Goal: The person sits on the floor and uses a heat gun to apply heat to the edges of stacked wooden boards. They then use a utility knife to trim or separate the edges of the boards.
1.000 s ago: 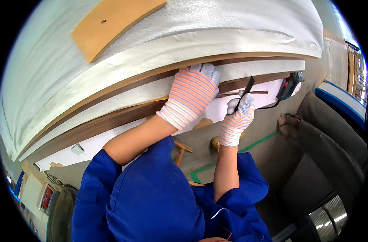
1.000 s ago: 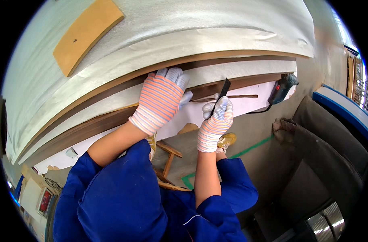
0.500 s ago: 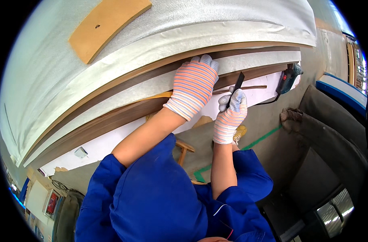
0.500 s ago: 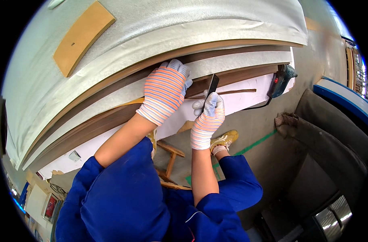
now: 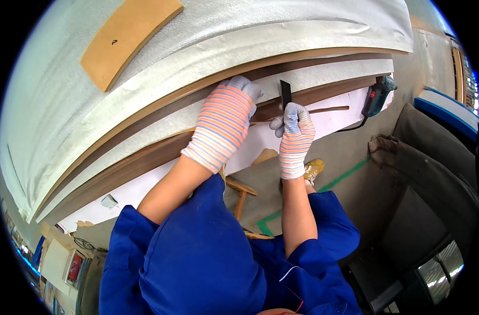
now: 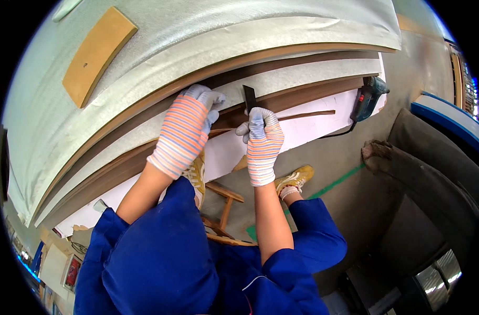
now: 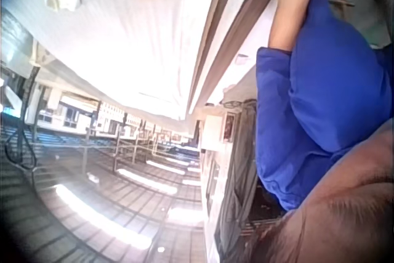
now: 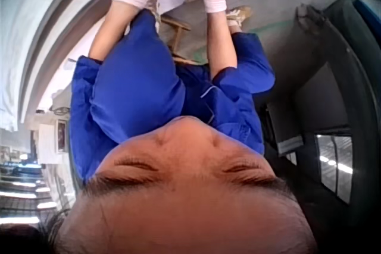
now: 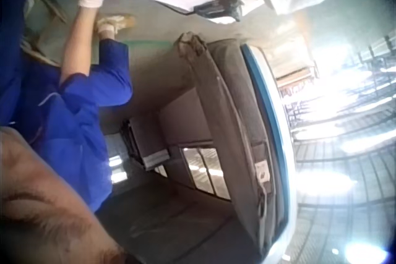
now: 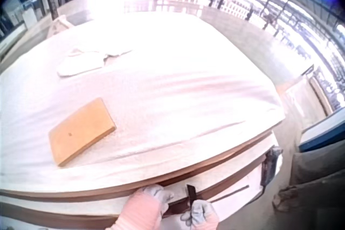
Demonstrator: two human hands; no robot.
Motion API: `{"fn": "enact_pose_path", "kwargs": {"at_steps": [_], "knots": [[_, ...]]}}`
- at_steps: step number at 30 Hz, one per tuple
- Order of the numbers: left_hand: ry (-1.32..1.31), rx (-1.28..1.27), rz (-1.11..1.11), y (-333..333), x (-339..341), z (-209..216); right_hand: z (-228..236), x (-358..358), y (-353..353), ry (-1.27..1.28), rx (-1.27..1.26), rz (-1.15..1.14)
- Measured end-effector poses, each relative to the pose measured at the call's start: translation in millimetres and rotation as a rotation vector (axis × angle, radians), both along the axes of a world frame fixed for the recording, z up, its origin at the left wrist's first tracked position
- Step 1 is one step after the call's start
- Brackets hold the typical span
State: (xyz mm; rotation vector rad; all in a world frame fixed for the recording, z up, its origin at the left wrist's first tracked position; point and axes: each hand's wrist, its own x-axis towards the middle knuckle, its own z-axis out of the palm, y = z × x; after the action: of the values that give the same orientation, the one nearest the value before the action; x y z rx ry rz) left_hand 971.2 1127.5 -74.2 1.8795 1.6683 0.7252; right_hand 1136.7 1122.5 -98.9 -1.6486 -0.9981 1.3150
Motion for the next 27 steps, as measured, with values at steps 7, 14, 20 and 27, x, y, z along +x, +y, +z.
{"fn": "enact_pose_path", "kwargs": {"at_steps": [7, 14, 20, 27], "knots": [[0.085, -0.05, 0.071, -38, -34, 18, -5, -6, 6, -0.001, 0.006, -0.02], [-0.012, -0.009, 0.085, -34, -39, 16, 4, -13, 6, -0.06, 0.005, -0.013], [-0.006, 0.008, 0.091, -34, -37, 16, 5, -13, 5, -0.059, -0.008, -0.019], [-0.033, 0.014, 0.091, -33, -40, 10, 5, -15, 5, -0.047, -0.007, 0.0]]}}
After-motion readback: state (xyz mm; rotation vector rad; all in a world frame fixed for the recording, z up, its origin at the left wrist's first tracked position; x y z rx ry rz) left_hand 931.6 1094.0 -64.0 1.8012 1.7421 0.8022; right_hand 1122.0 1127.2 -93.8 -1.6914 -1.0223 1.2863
